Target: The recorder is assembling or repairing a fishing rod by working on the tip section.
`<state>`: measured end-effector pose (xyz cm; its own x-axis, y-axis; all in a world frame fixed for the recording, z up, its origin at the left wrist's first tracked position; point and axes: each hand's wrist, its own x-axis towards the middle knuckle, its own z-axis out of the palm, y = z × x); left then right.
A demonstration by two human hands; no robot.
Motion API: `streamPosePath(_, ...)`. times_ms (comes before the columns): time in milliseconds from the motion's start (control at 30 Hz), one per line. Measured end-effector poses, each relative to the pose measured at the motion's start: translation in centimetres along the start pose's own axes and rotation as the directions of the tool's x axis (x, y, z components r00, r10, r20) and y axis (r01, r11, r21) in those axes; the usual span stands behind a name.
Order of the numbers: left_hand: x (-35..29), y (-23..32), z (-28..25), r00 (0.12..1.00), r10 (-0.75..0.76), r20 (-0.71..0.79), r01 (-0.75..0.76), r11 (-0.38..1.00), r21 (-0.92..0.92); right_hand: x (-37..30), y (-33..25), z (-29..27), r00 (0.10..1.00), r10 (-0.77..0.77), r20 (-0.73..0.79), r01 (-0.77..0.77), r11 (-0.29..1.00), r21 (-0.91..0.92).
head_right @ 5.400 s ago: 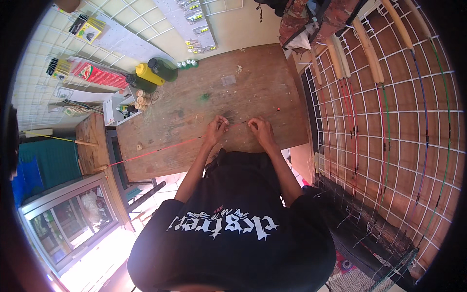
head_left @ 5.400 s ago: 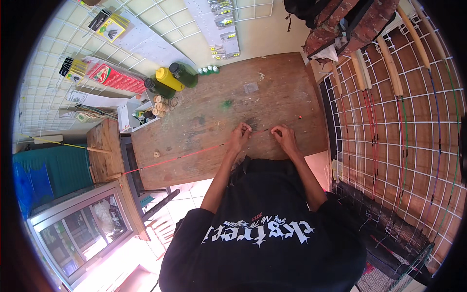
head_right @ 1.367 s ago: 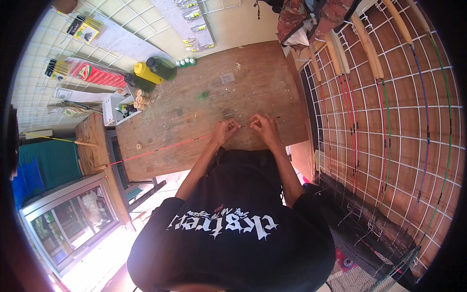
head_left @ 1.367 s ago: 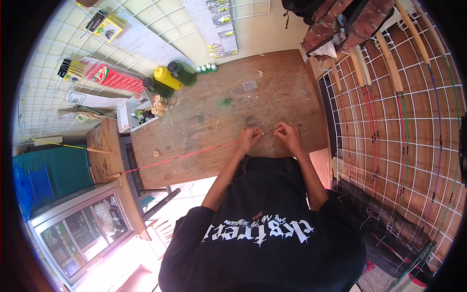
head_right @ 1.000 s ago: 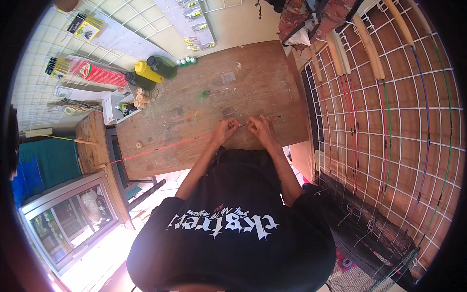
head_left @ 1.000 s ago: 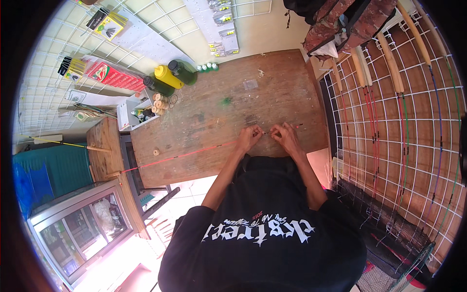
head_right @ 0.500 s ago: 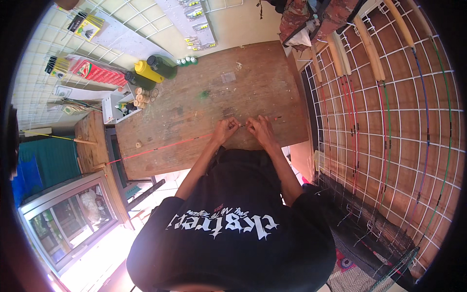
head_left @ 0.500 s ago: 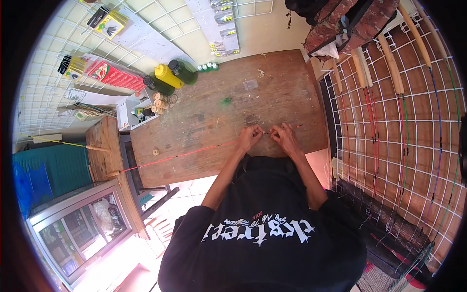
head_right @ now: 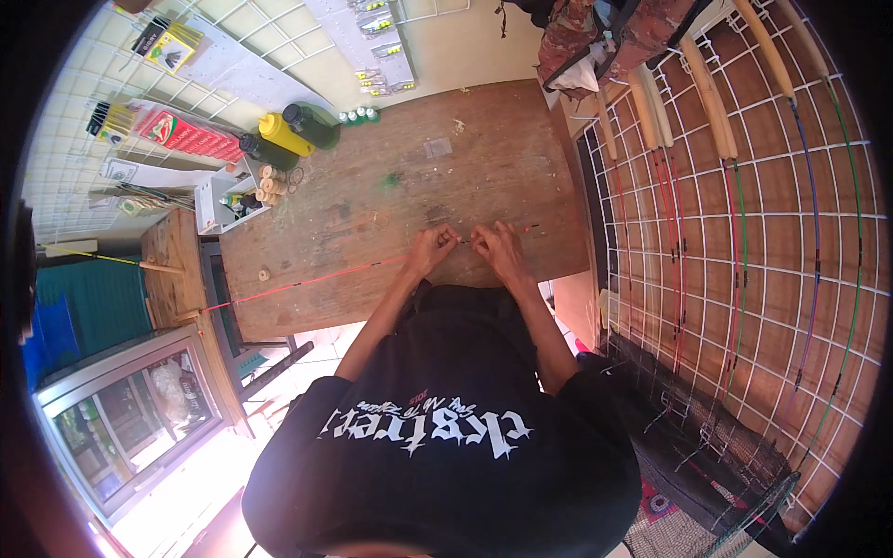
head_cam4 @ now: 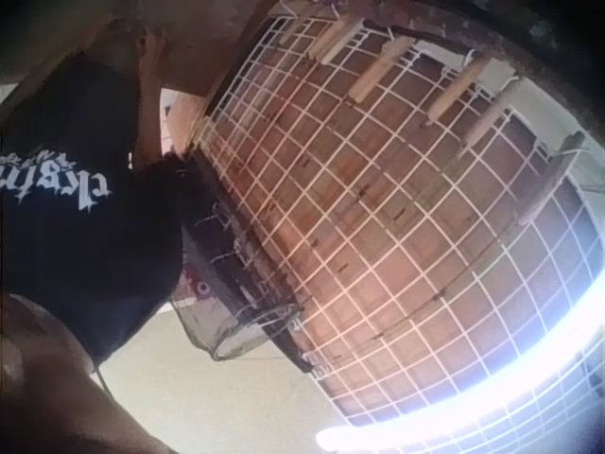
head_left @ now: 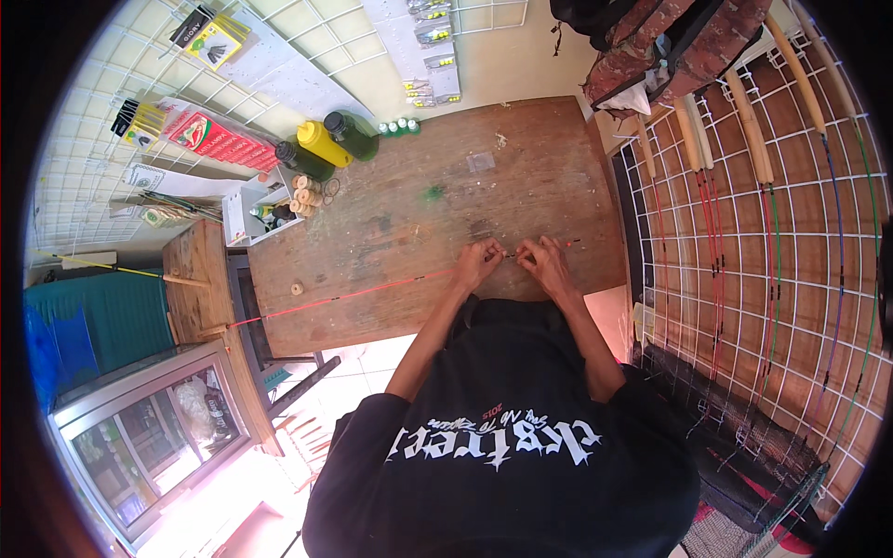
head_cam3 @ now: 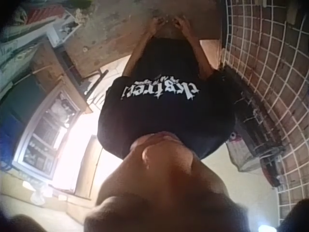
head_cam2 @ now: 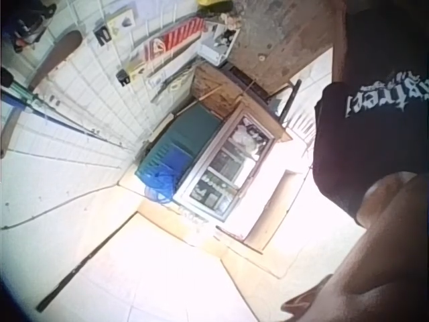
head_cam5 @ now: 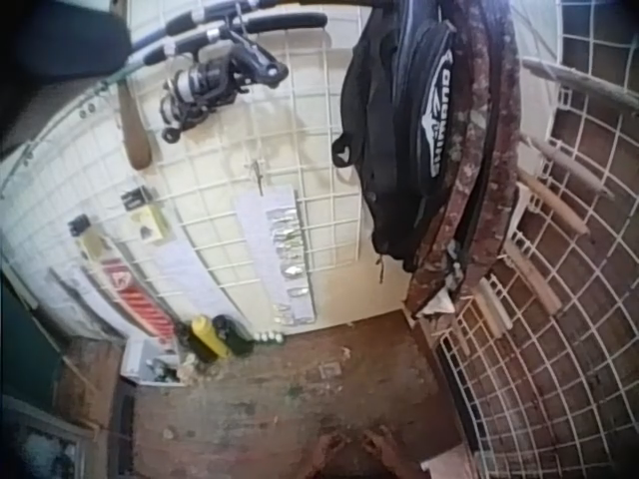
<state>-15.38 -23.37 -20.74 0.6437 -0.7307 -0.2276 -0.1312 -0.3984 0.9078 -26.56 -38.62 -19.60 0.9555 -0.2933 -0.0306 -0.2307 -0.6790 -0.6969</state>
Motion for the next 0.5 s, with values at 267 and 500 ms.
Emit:
streamPosePath(267,-0.02,-0.3,0.04,1.0,-0.013,0.005,0.013,1.0,0.009,-0.08,0.23,0.33,0.998,-0.051,-0.04,0.049,0.997,-0.061)
streamPosePath(500,0.02,-0.14,-0.07,1.0,-0.015,0.022,0.014,1.0,0.017,0.07,-0.44,0.03,1.0,-0.031,0.003,0.031,0.997,-0.07)
